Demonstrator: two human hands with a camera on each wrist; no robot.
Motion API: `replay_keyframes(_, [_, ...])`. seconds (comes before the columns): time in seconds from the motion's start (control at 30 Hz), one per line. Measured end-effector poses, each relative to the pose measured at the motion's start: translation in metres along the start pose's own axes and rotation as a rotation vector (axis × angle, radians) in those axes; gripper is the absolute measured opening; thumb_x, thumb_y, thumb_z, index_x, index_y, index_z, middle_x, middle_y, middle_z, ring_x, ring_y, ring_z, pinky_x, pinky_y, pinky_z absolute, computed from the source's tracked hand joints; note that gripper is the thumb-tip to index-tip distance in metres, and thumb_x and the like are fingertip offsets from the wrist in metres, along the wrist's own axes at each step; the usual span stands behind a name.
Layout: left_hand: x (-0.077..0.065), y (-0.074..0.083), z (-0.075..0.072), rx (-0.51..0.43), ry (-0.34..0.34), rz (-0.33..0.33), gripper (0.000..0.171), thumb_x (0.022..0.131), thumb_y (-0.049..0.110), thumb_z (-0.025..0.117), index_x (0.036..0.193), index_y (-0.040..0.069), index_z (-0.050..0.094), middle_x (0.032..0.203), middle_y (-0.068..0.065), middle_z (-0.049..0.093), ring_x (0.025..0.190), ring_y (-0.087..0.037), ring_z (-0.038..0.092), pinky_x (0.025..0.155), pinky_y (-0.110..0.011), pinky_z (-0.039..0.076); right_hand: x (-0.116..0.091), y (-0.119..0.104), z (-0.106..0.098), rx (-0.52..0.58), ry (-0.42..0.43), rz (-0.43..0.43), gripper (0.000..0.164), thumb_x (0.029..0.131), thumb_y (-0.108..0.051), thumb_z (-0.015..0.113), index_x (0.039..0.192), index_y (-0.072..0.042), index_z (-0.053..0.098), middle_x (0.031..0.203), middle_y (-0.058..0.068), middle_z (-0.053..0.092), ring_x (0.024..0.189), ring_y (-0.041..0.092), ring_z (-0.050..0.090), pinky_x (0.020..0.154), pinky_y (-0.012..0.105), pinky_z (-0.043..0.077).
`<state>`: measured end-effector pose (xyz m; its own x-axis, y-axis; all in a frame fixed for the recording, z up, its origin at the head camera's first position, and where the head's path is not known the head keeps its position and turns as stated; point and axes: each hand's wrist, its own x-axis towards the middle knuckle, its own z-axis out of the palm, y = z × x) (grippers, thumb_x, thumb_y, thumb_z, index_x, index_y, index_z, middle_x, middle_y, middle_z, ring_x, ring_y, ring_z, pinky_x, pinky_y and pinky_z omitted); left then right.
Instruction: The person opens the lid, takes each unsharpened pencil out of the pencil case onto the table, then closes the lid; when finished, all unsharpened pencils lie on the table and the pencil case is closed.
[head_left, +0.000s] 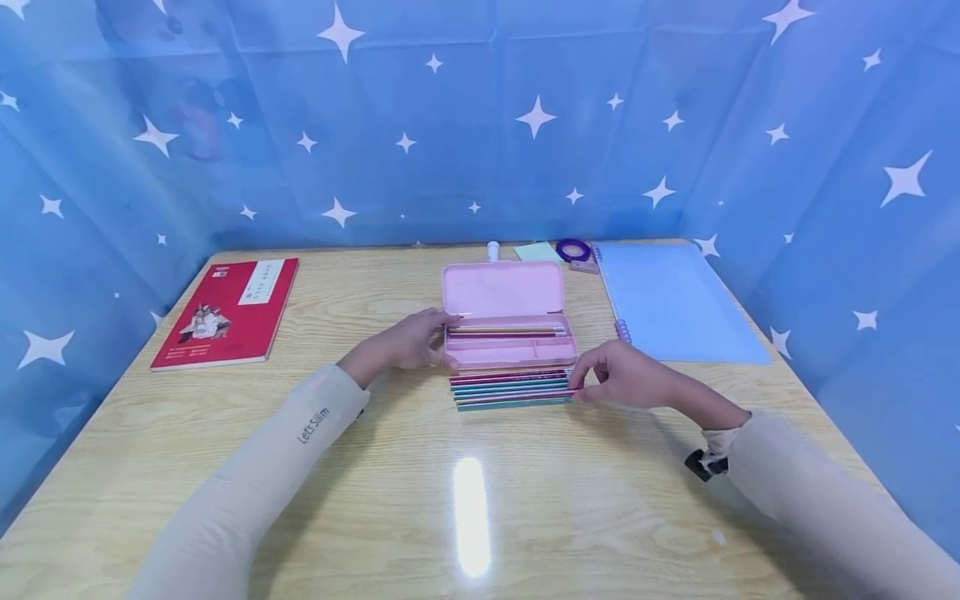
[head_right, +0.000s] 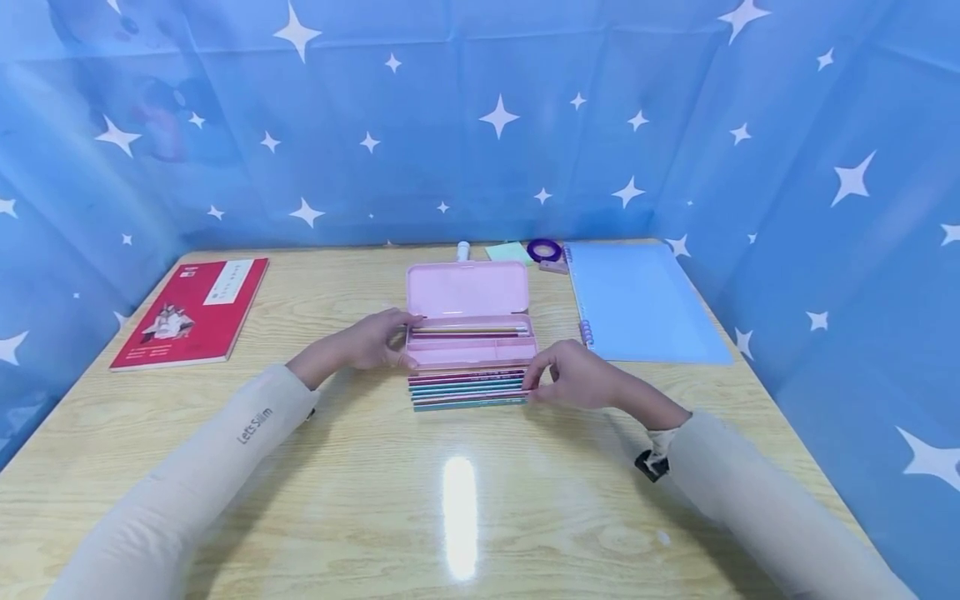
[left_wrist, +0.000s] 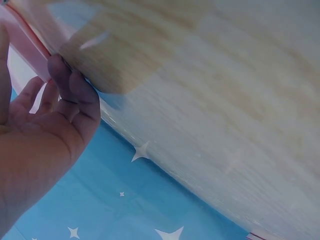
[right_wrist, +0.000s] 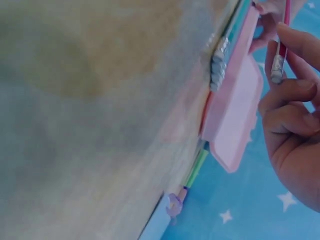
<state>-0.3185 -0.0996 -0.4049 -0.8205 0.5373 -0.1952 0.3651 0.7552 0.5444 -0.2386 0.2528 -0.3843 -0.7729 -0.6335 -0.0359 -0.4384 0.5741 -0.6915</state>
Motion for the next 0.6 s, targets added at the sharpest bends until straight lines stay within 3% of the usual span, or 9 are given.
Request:
replay_keyframes(0.33, [-0.001,0.001,-0.001,0.016,0.010,0.009,0.093,0.077,0.048,0.078,0.153,0.013,0.038,0.158,-0.012,0.033,0.146,-0.031,0.028,0.120,-0.045,0.023,-0.008,-0.001,0.017,-0.045,0.001,0.010,0.009,0.085,-0.007,0.077,0.083,-0.016,0.077,0.077,-0.006,0.069,0.050,0.004,0.041,0.048,0.021,0.039])
replay_keyframes(0.6, [-0.002,0.000,0.001,0.002,0.006,0.012,0.094,0.077,0.049,0.078,0.154,0.014,0.036,0.159,-0.012,0.031,0.147,-0.031,0.026,0.120,-0.045,0.022,-0.006,-0.002,0.025,-0.163,0.071,0.033,0.011,0.083,-0.008,0.079,0.082,-0.018,0.075,0.078,-0.010,0.068,0.057,0.006,0.047,0.050,0.022,0.042])
